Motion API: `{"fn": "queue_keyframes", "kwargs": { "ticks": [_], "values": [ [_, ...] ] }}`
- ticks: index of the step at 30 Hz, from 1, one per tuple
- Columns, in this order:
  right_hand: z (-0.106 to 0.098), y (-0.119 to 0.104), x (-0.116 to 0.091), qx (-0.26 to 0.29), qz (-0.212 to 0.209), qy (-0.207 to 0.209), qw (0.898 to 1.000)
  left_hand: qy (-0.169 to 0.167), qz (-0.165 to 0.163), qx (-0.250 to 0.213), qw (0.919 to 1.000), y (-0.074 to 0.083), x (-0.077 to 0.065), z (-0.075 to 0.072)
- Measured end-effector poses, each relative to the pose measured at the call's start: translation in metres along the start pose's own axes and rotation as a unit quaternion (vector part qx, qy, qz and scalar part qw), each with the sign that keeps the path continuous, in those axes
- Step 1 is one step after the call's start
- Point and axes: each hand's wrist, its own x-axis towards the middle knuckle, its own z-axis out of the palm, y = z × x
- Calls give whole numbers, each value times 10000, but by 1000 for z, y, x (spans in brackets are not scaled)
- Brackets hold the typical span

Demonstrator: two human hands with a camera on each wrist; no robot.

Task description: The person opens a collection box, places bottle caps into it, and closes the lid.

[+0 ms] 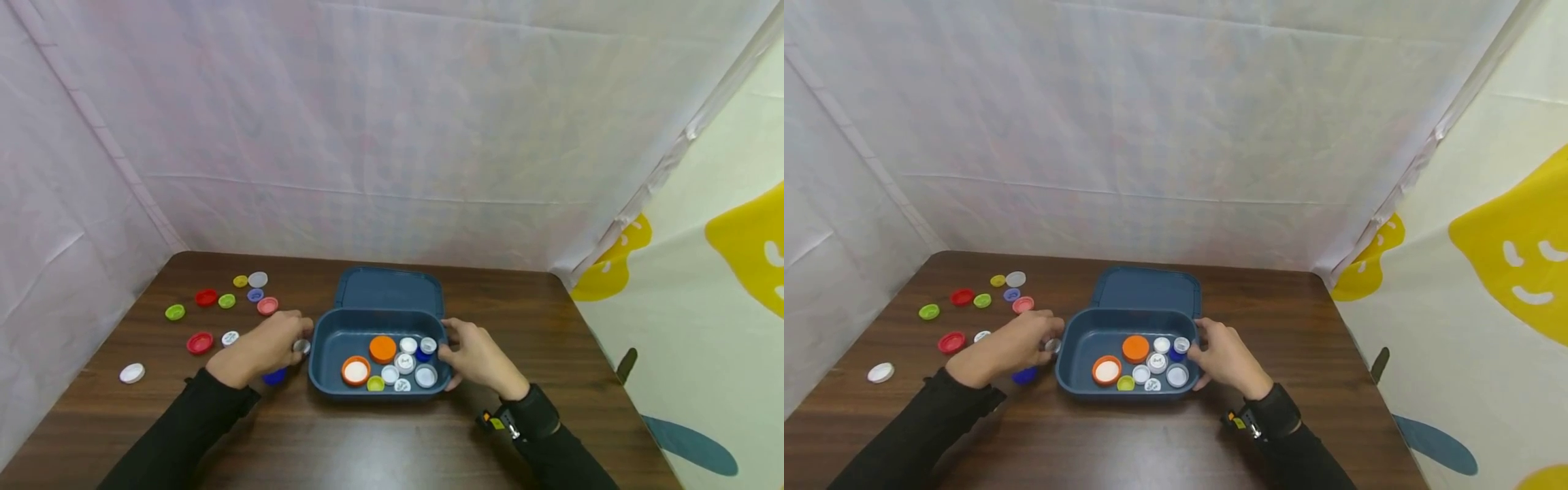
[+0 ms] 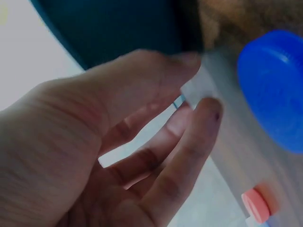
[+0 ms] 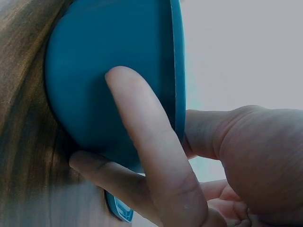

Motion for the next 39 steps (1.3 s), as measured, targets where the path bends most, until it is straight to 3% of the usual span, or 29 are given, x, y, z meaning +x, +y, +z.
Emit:
{"fn": "queue_keyframes", "kwargs": {
  "ticks": [5,8,11,15,19,27,39],
  "values": [
    [0,0,-1,33,6,5,10000,513,-186,-171,9984,1,-4,-5],
    [0,0,-1,31,-2,7,10000,1104,50,-127,9938,2,-4,-7],
    [0,0,0,13,0,6,10000,1735,428,-48,9839,5,-3,-7],
    [-1,-1,-1,-7,2,17,10000,2122,735,-76,9744,13,-3,-4],
    [0,0,-1,3,-49,18,10000,2084,902,-124,9738,26,-2,1],
    [1,1,-1,-43,-117,56,9999,1473,855,-32,9854,46,1,19],
    [2,1,-2,-56,-75,82,9999,1356,822,30,9873,47,0,22]
  ]
}}
